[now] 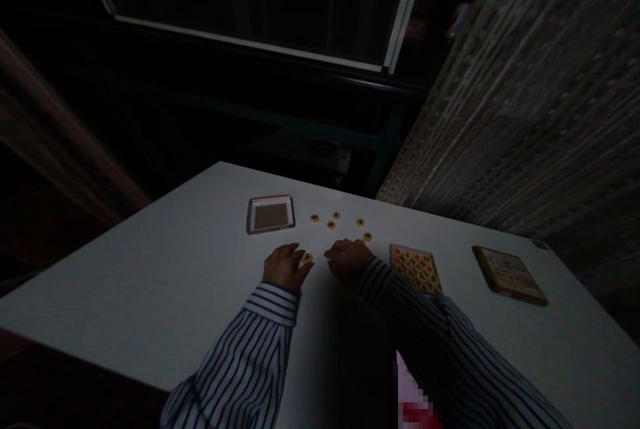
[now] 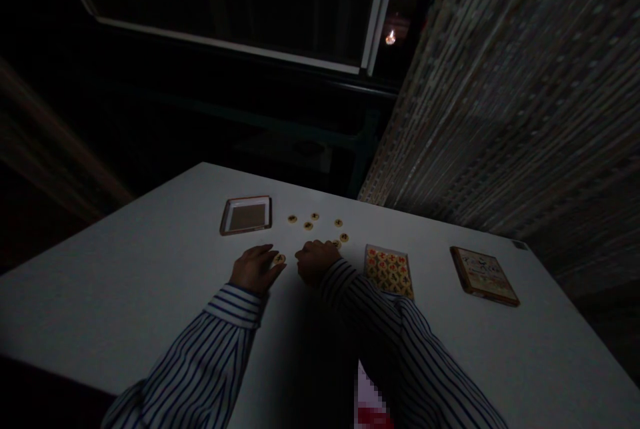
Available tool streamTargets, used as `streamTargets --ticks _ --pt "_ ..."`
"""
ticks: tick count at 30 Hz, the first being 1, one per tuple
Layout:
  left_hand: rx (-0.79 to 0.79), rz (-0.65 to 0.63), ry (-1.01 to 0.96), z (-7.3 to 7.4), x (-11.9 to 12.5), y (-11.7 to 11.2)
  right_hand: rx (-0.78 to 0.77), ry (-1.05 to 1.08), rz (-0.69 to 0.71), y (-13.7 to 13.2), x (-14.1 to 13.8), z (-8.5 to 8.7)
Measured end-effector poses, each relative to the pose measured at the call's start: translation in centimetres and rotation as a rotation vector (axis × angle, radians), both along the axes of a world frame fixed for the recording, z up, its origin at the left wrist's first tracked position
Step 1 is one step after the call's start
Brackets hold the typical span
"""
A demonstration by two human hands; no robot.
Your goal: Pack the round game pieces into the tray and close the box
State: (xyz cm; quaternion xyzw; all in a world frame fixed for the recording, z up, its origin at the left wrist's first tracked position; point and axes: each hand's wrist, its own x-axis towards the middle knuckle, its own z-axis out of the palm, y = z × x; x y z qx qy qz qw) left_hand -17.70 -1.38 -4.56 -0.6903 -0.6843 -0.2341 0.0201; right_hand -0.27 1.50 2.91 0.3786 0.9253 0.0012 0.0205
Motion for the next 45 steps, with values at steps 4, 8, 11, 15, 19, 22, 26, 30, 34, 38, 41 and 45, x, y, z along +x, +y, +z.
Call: streamTargets --ticks 4,8,11,15,19,22,26,30,34,38,41,45 --pt "0.0 0.0 -0.019 0.1 0.1 0.0 -0.002 0.002 0.002 0.0 0.1 0.0" --pt "0.027 -0.023 -0.095 0.0 0.0 0.1 -0.014 -0.014 0.007 0.0 0.3 0.2" --pt "0.051 -0.028 -0.165 0.0 -0.1 0.1 -0.016 -0.013 0.005 -0.1 0.5 0.3" --pt "0.08 -0.013 -0.31 0.2 0.2 -0.1 -0.022 -0.003 -0.001 -0.2 0.8 0.5" --pt "0.065 0.067 -0.595 0.5 1.3 -0.3 -0.024 -0.002 -0.011 -0.4 1.2 1.0" --pt "0.054 0.056 -0.893 1.0 2.3 -0.4 -0.007 0.017 -0.019 -0.8 1.7 1.5" --pt "0.052 0.041 -1.172 2.4 3.4 -0.7 0.029 0.047 -0.037 -1.2 2.4 1.8" --pt "-0.066 0.021 -1.344 4.0 4.2 -1.1 0.035 0.071 -0.066 -1.4 3.1 1.9" --pt "-0.11 -0.025 -1.445 5.0 5.1 -1.4 0.034 0.094 -0.097 -1.5 3.9 2.4" --pt "-0.145 -0.082 -1.458 5.4 5.8 -1.5 0.01 0.103 -0.123 -1.7 4.7 3.0" --pt "-0.158 -0.116 -1.458 5.6 6.3 -1.6 0.016 0.113 -0.146 -1.9 5.3 3.3" --pt "-0.177 -0.15 -1.451 6.0 6.9 -1.7 0.026 0.136 -0.148 -2.2 6.2 3.7"
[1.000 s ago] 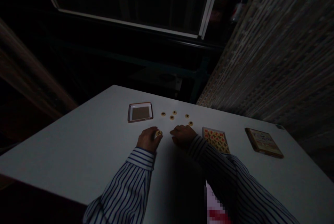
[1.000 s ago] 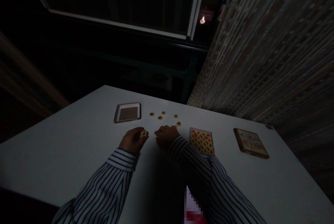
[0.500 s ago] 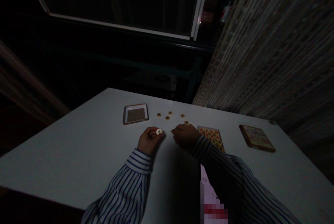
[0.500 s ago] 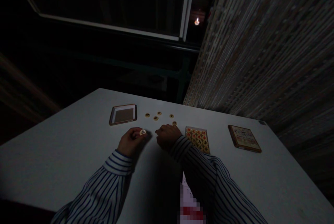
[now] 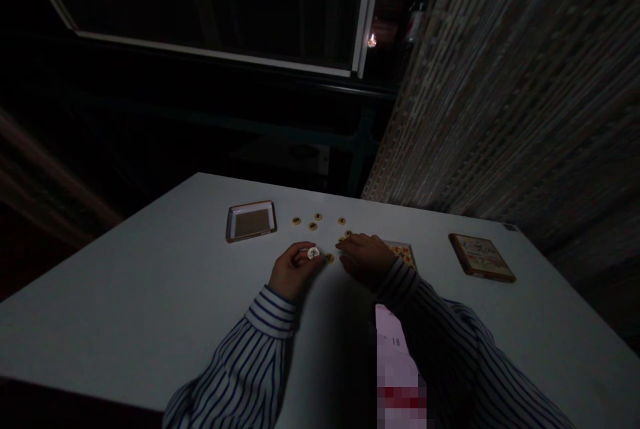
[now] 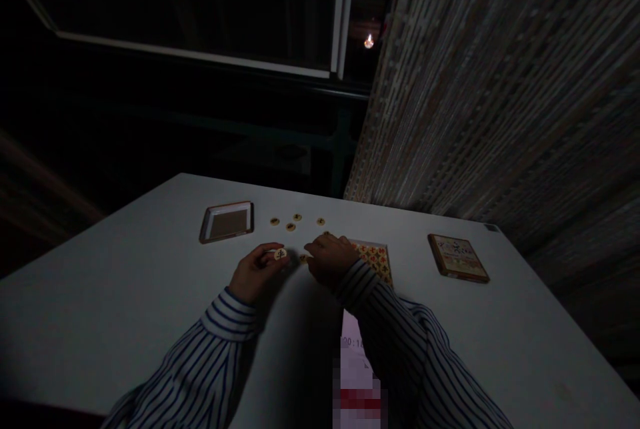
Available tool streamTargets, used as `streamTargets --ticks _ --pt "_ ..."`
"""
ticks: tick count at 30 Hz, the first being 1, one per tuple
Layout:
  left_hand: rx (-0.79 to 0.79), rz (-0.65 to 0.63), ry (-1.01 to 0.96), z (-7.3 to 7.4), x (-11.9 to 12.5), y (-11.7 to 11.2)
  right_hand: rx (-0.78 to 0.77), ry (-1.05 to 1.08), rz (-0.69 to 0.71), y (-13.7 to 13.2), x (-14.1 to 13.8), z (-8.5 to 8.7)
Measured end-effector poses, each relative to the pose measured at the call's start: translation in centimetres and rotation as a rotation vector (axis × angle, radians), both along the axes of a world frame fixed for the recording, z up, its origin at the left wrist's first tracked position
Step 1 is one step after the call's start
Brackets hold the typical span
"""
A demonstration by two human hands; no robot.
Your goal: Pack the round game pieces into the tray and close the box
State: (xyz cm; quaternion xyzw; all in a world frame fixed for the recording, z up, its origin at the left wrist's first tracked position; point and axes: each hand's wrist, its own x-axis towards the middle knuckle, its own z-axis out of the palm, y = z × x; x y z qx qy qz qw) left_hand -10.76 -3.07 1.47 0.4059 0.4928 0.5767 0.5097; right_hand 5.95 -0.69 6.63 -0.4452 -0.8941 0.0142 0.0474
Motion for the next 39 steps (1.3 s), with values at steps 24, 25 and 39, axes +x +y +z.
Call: streamTargets --ticks 24,25,39 --pt "-0.098 -0.141 -0.011 0.7 6.5 1.1 0.051 0.126 -0.094 -0.4 6.9 -1.5" --pt "-0.104 -0.141 -0.013 0.6 6.8 1.1 0.051 0.134 -0.085 -0.4 7.1 -1.5" --pt "-0.127 -0.262 -0.049 0.0 8.7 1.6 0.045 0.203 -0.043 -0.6 8.4 -2.2"
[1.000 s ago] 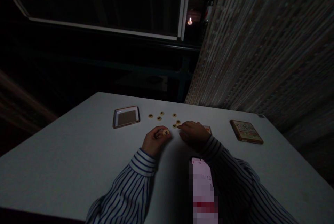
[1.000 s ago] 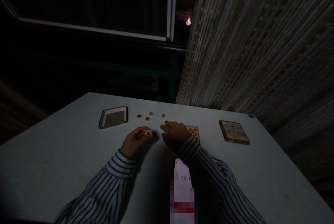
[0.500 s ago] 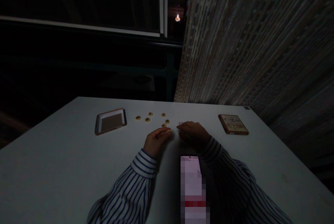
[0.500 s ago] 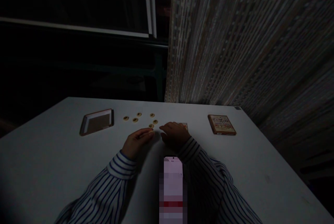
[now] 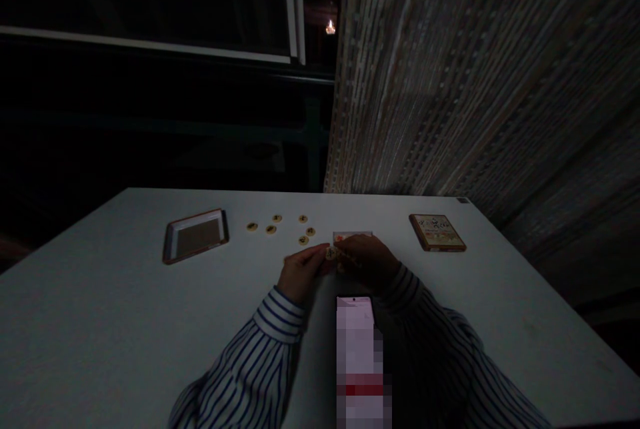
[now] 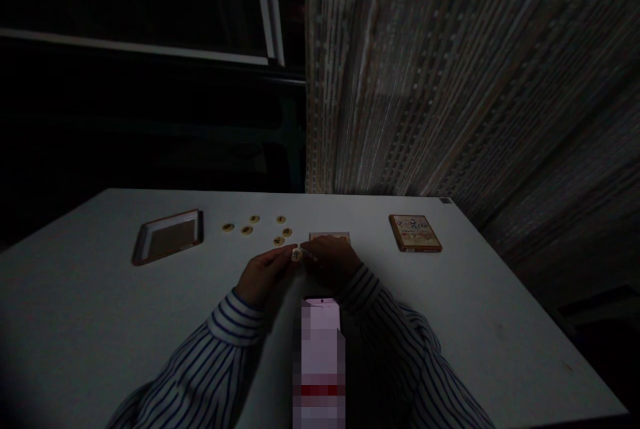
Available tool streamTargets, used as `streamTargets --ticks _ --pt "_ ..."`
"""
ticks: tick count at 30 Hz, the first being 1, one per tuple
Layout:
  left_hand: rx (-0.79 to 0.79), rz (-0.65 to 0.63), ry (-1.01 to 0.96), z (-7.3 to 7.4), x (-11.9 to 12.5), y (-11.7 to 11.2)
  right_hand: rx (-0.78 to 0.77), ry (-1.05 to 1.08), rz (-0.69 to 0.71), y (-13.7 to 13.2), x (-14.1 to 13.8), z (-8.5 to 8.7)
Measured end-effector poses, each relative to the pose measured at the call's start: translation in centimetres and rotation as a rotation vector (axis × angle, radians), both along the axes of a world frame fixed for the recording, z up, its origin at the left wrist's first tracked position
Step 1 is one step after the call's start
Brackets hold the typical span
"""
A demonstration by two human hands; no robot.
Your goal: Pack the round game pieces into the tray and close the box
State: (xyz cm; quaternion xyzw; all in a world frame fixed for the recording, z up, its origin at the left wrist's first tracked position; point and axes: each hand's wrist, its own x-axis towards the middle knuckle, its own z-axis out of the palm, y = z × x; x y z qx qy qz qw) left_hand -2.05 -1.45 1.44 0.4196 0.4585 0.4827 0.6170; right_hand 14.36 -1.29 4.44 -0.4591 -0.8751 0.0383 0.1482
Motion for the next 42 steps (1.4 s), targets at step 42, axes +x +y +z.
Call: streamTargets --ticks 42 --pt "0.343 0.124 0.496 -4.9 2.6 1.0 -0.016 0.03 -0.335 1.8 7.2 -0.4"
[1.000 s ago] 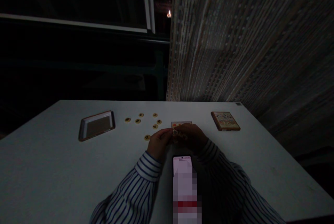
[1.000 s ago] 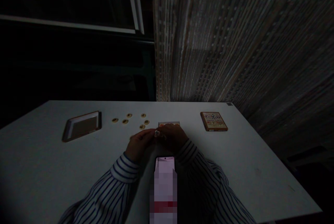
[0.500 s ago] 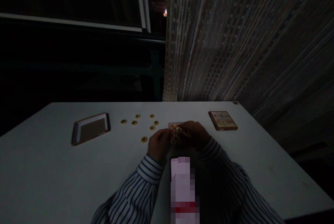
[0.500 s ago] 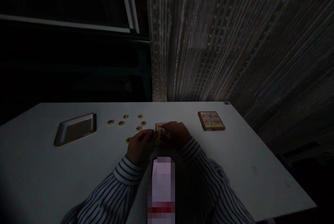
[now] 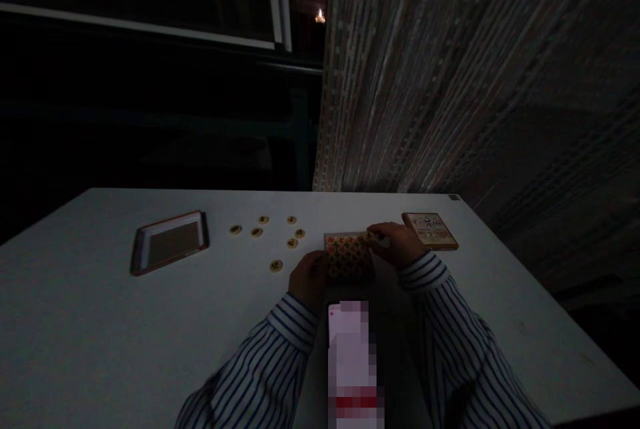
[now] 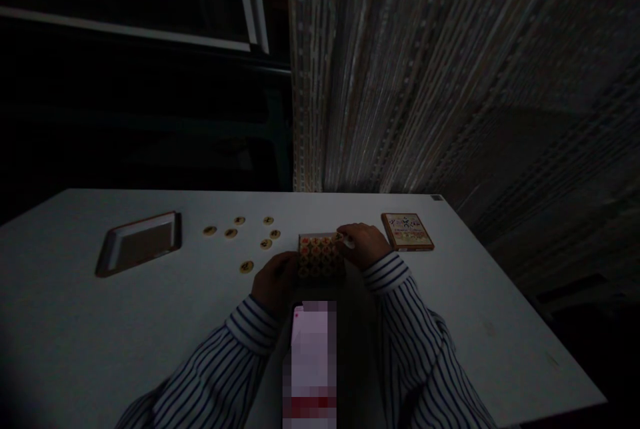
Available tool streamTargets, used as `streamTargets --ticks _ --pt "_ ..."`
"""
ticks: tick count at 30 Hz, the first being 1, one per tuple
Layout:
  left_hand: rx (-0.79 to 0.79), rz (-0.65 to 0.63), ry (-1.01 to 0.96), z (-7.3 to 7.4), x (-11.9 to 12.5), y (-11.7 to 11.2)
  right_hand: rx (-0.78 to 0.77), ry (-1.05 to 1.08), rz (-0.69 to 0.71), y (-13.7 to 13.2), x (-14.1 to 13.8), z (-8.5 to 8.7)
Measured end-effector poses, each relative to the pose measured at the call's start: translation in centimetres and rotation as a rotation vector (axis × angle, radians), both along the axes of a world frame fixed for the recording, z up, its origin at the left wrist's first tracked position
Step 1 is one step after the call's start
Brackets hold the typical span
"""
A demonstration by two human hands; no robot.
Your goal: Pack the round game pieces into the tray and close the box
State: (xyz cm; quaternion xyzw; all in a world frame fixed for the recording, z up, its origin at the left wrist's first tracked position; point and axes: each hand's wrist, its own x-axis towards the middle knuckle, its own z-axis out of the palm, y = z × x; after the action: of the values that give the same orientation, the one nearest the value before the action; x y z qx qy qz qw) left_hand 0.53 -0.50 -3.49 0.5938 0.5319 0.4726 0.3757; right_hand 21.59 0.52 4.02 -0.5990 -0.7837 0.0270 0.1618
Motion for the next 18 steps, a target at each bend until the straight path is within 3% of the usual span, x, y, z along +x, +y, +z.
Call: streamTargets --ticks 18 --pt "0.006 -0.025 0.232 0.0 -0.2 -0.1 -0.289 -0.282 0.002 2.5 -0.4 -0.4"
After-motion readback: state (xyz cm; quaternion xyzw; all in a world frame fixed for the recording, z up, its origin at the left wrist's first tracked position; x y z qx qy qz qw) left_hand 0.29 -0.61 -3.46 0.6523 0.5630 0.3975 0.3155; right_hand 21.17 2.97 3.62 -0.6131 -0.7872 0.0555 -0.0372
